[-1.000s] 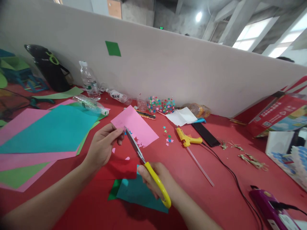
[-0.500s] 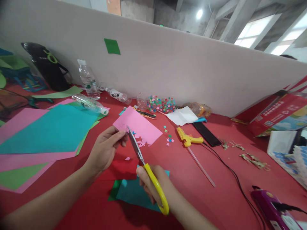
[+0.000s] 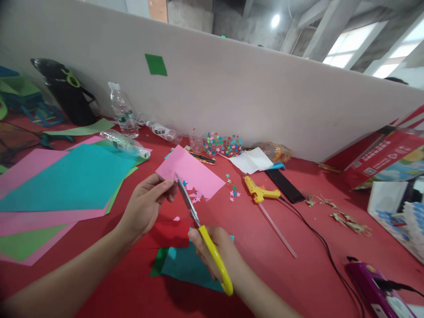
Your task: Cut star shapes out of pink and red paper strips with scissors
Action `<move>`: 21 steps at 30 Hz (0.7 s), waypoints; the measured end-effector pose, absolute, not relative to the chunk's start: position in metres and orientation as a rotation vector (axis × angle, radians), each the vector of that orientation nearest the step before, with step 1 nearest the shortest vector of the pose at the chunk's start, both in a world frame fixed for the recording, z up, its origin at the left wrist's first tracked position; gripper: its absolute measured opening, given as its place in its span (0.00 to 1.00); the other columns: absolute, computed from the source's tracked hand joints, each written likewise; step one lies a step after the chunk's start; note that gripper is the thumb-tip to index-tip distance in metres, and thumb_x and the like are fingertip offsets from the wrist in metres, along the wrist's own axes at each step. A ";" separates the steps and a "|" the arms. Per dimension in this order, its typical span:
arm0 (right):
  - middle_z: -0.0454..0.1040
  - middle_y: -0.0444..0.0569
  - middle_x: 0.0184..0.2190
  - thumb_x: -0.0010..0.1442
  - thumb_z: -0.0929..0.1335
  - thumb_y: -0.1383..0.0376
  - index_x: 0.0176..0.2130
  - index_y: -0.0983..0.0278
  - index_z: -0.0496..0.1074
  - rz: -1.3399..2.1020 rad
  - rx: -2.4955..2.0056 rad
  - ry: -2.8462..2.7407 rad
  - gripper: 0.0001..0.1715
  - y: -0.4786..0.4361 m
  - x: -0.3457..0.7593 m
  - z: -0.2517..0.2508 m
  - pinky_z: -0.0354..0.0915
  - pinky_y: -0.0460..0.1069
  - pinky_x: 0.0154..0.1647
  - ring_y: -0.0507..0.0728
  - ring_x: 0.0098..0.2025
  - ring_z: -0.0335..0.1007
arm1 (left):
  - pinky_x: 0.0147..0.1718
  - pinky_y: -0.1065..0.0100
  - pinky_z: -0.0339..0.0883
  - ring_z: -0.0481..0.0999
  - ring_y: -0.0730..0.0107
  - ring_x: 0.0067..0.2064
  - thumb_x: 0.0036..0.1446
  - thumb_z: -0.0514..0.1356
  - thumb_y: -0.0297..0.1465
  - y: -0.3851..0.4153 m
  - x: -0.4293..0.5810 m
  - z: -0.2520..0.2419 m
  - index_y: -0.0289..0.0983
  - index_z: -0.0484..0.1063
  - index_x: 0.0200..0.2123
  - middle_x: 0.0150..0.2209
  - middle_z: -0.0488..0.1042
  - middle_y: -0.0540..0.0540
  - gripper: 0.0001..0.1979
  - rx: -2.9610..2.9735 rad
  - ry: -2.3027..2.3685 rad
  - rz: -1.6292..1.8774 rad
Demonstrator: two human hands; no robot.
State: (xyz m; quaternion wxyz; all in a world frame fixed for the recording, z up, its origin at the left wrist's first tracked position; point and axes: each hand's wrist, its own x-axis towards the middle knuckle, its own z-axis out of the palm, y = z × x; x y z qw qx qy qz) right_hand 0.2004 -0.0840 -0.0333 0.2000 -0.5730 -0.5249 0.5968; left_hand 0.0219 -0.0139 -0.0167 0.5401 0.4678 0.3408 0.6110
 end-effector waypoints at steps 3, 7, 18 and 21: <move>0.57 0.38 0.13 0.55 0.63 0.38 0.25 0.61 0.62 1.627 -1.586 -1.474 0.30 -0.085 0.199 -0.029 0.51 0.44 0.12 0.48 0.11 0.51 | 0.26 0.72 0.61 0.67 0.77 0.25 0.57 0.60 0.30 -0.014 0.022 -0.017 0.37 0.74 0.28 0.23 0.71 0.52 0.06 1.122 0.816 1.456; 0.51 0.35 0.11 0.52 0.61 0.34 0.21 0.60 0.55 1.545 -1.573 -1.512 0.34 -0.085 0.197 -0.027 0.47 0.43 0.11 0.45 0.10 0.46 | 0.26 0.71 0.62 0.67 0.75 0.25 0.56 0.61 0.31 -0.013 0.021 -0.018 0.37 0.75 0.29 0.23 0.72 0.52 0.05 1.127 0.846 1.464; 0.49 0.34 0.09 0.51 0.62 0.37 0.20 0.59 0.55 1.544 -1.569 -1.503 0.31 -0.085 0.194 -0.021 0.45 0.43 0.10 0.46 0.09 0.46 | 0.25 0.72 0.61 0.67 0.77 0.24 0.56 0.61 0.29 -0.011 0.020 -0.013 0.36 0.73 0.25 0.22 0.72 0.52 0.07 1.120 0.843 1.468; 0.50 0.35 0.10 0.54 0.63 0.41 0.21 0.59 0.55 1.566 -1.587 -1.482 0.28 -0.084 0.196 -0.022 0.47 0.44 0.11 0.47 0.10 0.46 | 0.25 0.73 0.61 0.68 0.77 0.24 0.56 0.61 0.29 -0.010 0.018 -0.014 0.36 0.73 0.25 0.22 0.72 0.52 0.07 1.107 0.831 1.463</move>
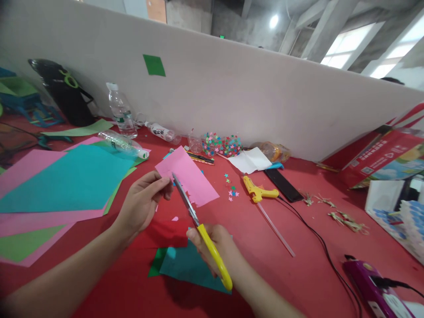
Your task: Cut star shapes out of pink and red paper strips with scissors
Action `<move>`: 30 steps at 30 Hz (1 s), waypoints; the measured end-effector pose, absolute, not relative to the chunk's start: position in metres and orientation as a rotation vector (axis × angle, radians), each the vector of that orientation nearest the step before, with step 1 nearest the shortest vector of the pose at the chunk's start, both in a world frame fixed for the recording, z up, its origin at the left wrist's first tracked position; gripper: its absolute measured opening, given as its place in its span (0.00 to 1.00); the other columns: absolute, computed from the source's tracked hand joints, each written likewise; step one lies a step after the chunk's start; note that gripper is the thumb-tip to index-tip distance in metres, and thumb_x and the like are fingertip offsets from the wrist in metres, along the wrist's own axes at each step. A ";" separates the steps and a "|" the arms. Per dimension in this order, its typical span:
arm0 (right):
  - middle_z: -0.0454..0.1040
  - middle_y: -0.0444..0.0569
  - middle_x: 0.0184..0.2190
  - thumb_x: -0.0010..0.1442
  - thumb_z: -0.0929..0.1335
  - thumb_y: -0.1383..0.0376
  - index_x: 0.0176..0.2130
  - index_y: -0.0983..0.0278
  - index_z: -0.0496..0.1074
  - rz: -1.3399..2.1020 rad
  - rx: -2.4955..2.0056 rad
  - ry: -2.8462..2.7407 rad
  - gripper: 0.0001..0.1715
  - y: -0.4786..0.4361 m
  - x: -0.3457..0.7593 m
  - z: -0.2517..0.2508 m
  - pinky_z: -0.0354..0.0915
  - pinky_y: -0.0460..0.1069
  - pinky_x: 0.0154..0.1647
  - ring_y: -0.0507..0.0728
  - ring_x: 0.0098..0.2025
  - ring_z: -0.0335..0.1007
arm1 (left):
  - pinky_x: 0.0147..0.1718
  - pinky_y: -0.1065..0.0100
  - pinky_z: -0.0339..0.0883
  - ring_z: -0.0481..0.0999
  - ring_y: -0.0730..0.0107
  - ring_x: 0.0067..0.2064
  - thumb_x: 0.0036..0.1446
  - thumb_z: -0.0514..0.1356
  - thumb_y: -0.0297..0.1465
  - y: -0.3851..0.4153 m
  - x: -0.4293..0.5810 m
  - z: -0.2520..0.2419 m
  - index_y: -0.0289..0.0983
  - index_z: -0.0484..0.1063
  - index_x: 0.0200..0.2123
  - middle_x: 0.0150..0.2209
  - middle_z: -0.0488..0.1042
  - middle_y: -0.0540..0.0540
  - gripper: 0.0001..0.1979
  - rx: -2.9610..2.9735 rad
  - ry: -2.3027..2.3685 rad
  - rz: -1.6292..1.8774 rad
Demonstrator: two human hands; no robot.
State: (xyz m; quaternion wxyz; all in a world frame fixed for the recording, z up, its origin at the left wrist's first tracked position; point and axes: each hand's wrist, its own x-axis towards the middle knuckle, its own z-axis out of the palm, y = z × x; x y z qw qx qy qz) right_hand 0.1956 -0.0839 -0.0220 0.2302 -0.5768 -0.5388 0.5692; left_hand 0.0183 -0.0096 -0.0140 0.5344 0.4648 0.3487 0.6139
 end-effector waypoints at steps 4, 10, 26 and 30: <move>0.51 0.36 0.10 0.56 0.63 0.43 0.22 0.60 0.60 1.617 -1.574 -1.508 0.26 -0.083 0.200 -0.025 0.50 0.46 0.13 0.49 0.11 0.49 | 0.25 0.74 0.61 0.68 0.78 0.24 0.55 0.61 0.29 -0.009 0.016 -0.014 0.37 0.72 0.24 0.22 0.71 0.52 0.08 1.100 0.821 1.462; 0.52 0.36 0.09 0.57 0.63 0.43 0.22 0.60 0.61 1.637 -1.562 -1.522 0.26 -0.081 0.201 -0.028 0.50 0.46 0.13 0.50 0.11 0.50 | 0.24 0.74 0.60 0.66 0.78 0.23 0.53 0.62 0.29 -0.006 0.013 -0.009 0.37 0.69 0.23 0.21 0.69 0.53 0.08 1.039 0.879 1.502; 0.50 0.34 0.09 0.55 0.61 0.42 0.23 0.61 0.58 1.477 -1.542 -1.502 0.27 -0.086 0.194 -0.040 0.43 0.43 0.11 0.46 0.10 0.46 | 0.28 0.74 0.60 0.65 0.77 0.26 0.49 0.64 0.29 -0.005 0.015 -0.011 0.38 0.75 0.25 0.23 0.70 0.52 0.03 0.929 0.844 1.455; 0.49 0.34 0.09 0.57 0.61 0.43 0.23 0.60 0.57 1.462 -1.555 -1.560 0.27 -0.083 0.198 -0.038 0.44 0.43 0.11 0.46 0.10 0.46 | 0.29 0.73 0.60 0.65 0.76 0.27 0.47 0.64 0.29 -0.004 0.014 -0.007 0.37 0.75 0.25 0.23 0.70 0.52 0.02 0.929 0.900 1.502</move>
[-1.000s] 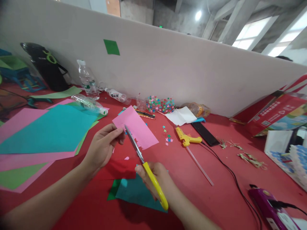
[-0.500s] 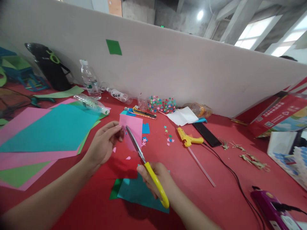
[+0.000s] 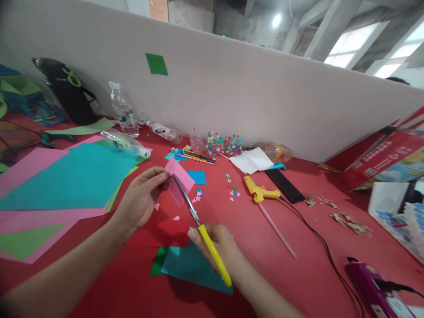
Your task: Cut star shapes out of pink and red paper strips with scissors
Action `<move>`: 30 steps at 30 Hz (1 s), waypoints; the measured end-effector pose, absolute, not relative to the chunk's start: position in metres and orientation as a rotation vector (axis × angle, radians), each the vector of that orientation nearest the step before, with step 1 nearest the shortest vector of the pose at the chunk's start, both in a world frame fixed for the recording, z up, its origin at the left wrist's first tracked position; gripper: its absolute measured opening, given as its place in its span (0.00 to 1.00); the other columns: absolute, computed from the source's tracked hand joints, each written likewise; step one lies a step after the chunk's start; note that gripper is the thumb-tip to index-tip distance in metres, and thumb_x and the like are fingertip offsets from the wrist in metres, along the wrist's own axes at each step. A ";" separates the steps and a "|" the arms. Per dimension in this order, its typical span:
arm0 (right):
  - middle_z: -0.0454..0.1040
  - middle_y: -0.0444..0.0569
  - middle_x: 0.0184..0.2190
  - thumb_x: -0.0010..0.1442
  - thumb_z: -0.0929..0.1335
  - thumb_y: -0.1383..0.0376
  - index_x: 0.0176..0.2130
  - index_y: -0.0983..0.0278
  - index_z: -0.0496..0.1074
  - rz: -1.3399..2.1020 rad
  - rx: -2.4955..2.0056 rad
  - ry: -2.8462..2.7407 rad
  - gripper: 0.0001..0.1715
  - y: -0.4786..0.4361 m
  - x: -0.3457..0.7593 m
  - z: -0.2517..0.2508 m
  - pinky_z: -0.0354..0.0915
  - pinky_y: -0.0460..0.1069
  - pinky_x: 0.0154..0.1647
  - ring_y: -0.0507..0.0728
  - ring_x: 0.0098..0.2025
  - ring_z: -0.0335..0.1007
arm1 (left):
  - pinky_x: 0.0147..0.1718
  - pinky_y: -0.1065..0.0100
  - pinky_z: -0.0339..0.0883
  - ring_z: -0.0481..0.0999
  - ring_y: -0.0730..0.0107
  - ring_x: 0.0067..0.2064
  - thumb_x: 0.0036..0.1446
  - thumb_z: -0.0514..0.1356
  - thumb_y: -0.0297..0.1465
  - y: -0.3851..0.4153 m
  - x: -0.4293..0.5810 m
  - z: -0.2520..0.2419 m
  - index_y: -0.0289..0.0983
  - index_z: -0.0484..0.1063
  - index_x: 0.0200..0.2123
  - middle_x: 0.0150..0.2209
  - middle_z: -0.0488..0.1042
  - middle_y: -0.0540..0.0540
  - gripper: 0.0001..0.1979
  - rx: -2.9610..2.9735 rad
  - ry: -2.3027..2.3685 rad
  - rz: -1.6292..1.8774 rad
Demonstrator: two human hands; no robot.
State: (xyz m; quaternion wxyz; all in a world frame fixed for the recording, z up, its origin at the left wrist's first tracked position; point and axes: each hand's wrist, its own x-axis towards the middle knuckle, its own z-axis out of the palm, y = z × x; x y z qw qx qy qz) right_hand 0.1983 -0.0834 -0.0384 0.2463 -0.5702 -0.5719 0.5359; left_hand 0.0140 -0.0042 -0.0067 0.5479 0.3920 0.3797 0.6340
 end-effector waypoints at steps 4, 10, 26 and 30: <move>0.52 0.36 0.12 0.58 0.63 0.46 0.23 0.61 0.57 1.461 -1.552 -1.682 0.24 -0.080 0.207 -0.034 0.46 0.43 0.13 0.47 0.13 0.50 | 0.31 0.72 0.59 0.64 0.74 0.29 0.50 0.63 0.28 -0.005 0.010 0.000 0.38 0.73 0.24 0.25 0.68 0.52 0.04 1.148 0.978 1.526; 0.54 0.36 0.13 0.58 0.63 0.46 0.26 0.61 0.60 1.356 -1.603 -1.761 0.23 -0.079 0.214 -0.034 0.48 0.43 0.13 0.48 0.13 0.52 | 0.35 0.68 0.59 0.65 0.69 0.34 0.56 0.59 0.29 -0.002 -0.001 0.001 0.40 0.70 0.25 0.28 0.66 0.51 0.07 1.570 1.066 1.521; 0.51 0.34 0.09 0.58 0.63 0.50 0.23 0.62 0.62 1.547 -1.735 -1.608 0.22 -0.080 0.206 -0.018 0.48 0.42 0.10 0.47 0.10 0.48 | 0.49 0.62 0.58 0.68 0.62 0.49 0.52 0.63 0.29 0.006 -0.005 -0.006 0.40 0.74 0.27 0.42 0.69 0.47 0.03 1.387 0.892 1.419; 0.51 0.34 0.09 0.57 0.63 0.47 0.21 0.62 0.60 1.534 -1.685 -1.599 0.24 -0.080 0.206 -0.020 0.46 0.42 0.08 0.46 0.09 0.47 | 0.50 0.61 0.57 0.67 0.61 0.49 0.52 0.63 0.30 0.008 -0.007 -0.007 0.40 0.74 0.25 0.41 0.69 0.47 0.04 1.429 0.893 1.410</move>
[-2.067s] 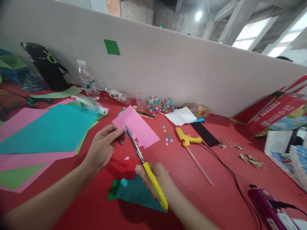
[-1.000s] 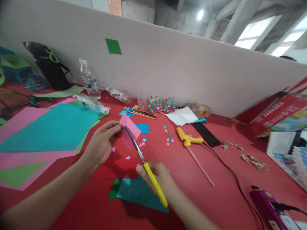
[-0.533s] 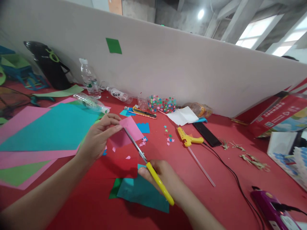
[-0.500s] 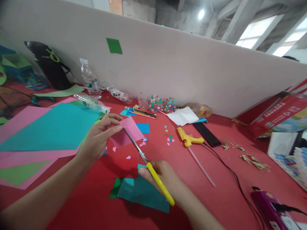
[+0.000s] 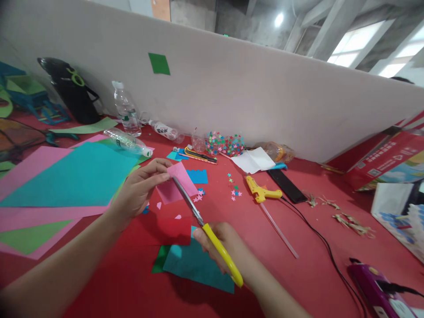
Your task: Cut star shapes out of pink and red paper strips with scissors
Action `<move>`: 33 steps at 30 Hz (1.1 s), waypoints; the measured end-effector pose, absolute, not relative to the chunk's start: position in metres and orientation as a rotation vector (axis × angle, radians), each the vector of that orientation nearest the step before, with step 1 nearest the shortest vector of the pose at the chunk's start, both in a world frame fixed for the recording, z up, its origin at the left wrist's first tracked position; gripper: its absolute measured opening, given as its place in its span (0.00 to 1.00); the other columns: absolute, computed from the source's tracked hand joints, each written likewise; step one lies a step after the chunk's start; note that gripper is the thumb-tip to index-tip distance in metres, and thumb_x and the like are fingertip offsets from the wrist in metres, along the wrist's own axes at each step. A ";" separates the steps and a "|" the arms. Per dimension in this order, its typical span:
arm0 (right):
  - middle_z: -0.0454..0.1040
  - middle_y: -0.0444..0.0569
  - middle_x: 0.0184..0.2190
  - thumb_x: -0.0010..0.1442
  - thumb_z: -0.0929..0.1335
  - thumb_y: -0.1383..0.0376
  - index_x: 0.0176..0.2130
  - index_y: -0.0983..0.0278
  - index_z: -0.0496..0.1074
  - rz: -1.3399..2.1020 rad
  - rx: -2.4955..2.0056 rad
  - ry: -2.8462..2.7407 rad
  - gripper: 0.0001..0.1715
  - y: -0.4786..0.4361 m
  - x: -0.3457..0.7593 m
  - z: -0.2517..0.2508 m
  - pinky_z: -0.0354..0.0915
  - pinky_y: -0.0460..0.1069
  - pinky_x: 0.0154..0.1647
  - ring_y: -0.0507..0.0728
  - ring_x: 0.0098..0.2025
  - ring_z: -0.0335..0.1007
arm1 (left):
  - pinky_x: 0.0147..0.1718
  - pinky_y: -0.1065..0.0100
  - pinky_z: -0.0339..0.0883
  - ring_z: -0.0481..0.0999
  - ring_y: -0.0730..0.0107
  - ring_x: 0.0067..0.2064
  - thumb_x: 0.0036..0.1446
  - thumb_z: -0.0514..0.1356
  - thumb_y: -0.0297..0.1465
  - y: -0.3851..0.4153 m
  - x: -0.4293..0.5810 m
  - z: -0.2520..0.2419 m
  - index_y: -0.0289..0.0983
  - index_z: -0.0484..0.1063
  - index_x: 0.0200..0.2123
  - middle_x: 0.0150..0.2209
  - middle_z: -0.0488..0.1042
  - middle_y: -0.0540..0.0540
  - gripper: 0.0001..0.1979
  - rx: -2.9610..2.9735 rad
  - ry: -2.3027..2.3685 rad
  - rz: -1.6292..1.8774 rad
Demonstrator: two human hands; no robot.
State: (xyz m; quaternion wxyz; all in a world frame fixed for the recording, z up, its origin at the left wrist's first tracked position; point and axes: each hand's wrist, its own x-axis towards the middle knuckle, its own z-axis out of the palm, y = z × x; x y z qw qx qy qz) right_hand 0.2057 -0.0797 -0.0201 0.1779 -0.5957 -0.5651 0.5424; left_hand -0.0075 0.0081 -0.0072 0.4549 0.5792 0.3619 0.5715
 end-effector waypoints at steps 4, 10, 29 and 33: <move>0.49 0.33 0.09 0.55 0.63 0.44 0.21 0.61 0.59 1.535 -1.608 -1.605 0.26 -0.081 0.207 -0.020 0.43 0.41 0.08 0.45 0.09 0.45 | 0.52 0.60 0.56 0.68 0.61 0.49 0.53 0.63 0.30 0.010 -0.009 -0.009 0.41 0.74 0.26 0.41 0.69 0.48 0.04 1.483 0.899 1.408; 0.46 0.32 0.09 0.55 0.62 0.40 0.22 0.60 0.57 1.562 -1.558 -1.602 0.29 -0.082 0.208 -0.022 0.43 0.41 0.08 0.45 0.09 0.42 | 0.53 0.59 0.55 0.68 0.62 0.48 0.53 0.63 0.30 0.010 -0.011 -0.009 0.41 0.74 0.26 0.40 0.69 0.48 0.04 1.503 0.896 1.406; 0.48 0.33 0.09 0.57 0.62 0.47 0.22 0.60 0.57 1.572 -1.718 -1.643 0.23 -0.076 0.209 -0.021 0.45 0.42 0.09 0.46 0.10 0.45 | 0.52 0.59 0.56 0.67 0.63 0.48 0.54 0.62 0.30 0.011 -0.015 -0.009 0.41 0.73 0.27 0.41 0.67 0.49 0.05 1.604 0.862 1.308; 0.46 0.33 0.10 0.57 0.62 0.49 0.21 0.60 0.54 1.566 -1.697 -1.637 0.22 -0.076 0.209 -0.021 0.43 0.41 0.09 0.45 0.10 0.43 | 0.52 0.58 0.56 0.67 0.63 0.48 0.54 0.63 0.30 0.011 -0.014 -0.007 0.41 0.73 0.26 0.40 0.67 0.49 0.05 1.576 0.852 1.306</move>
